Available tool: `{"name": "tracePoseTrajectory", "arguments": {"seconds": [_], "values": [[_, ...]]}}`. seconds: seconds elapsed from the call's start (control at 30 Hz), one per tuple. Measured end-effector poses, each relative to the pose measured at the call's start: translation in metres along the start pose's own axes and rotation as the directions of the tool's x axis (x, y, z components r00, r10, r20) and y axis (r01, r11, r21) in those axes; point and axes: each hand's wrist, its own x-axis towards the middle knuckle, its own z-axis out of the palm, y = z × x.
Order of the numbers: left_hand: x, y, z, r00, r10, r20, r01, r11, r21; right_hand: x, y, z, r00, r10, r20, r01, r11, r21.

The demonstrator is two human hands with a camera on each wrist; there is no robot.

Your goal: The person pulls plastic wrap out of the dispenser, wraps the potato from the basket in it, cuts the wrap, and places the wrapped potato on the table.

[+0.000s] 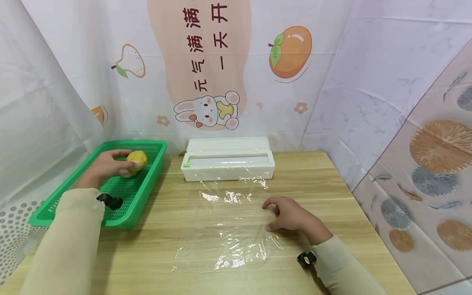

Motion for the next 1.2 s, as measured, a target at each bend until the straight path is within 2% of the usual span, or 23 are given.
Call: {"name": "tracePoseTrajectory", "arguments": {"seconds": [0.27, 0.43, 0.57, 0.7, 0.77, 0.87, 1.0, 1.07, 1.13, 1.2], "values": [[-0.012, 0.017, -0.004, 0.991, -0.004, -0.133, -0.005, 0.998, -0.067, 0.000, 0.000, -0.001, 1.000, -0.001, 0.002, 0.001, 1.000, 0.000], [-0.021, 0.029, -0.002, 0.984, 0.039, -0.173, -0.067, 0.985, -0.160, -0.001, -0.001, -0.002, 1.000, 0.009, -0.002, -0.009, 1.000, 0.008], [-0.031, 0.043, 0.003, 0.975, 0.063, -0.214, -0.098, 0.983, -0.157, -0.001, -0.001, -0.002, 1.000, -0.007, -0.002, 0.007, 1.000, 0.008], [-0.046, 0.057, 0.010, 0.960, 0.094, -0.263, -0.140, 0.977, -0.160, 0.000, -0.001, 0.000, 1.000, -0.006, 0.001, 0.006, 1.000, 0.005], [-0.055, 0.065, 0.016, 0.950, 0.122, -0.288, -0.185, 0.962, -0.203, 0.000, -0.001, 0.000, 1.000, -0.001, 0.002, 0.001, 1.000, 0.006], [-0.067, 0.074, 0.026, 0.930, 0.176, -0.324, -0.281, 0.907, -0.315, 0.001, -0.001, 0.000, 1.000, 0.000, -0.001, 0.000, 1.000, 0.005], [-0.079, 0.080, 0.041, 0.897, 0.252, -0.363, -0.402, 0.805, -0.437, 0.001, -0.001, -0.001, 1.000, 0.004, -0.005, -0.004, 1.000, 0.006], [-0.083, 0.081, 0.049, 0.883, 0.307, -0.354, -0.455, 0.742, -0.492, 0.001, -0.001, -0.001, 1.000, 0.009, -0.004, -0.009, 1.000, 0.008], [-0.085, 0.081, 0.057, 0.868, 0.385, -0.312, -0.496, 0.658, -0.567, 0.001, -0.001, 0.000, 1.000, 0.017, -0.003, -0.017, 1.000, 0.011], [-0.086, 0.081, 0.065, 0.845, 0.473, -0.249, -0.511, 0.577, -0.637, 0.000, -0.001, 0.000, 1.000, 0.013, -0.001, -0.013, 1.000, 0.012]]}}
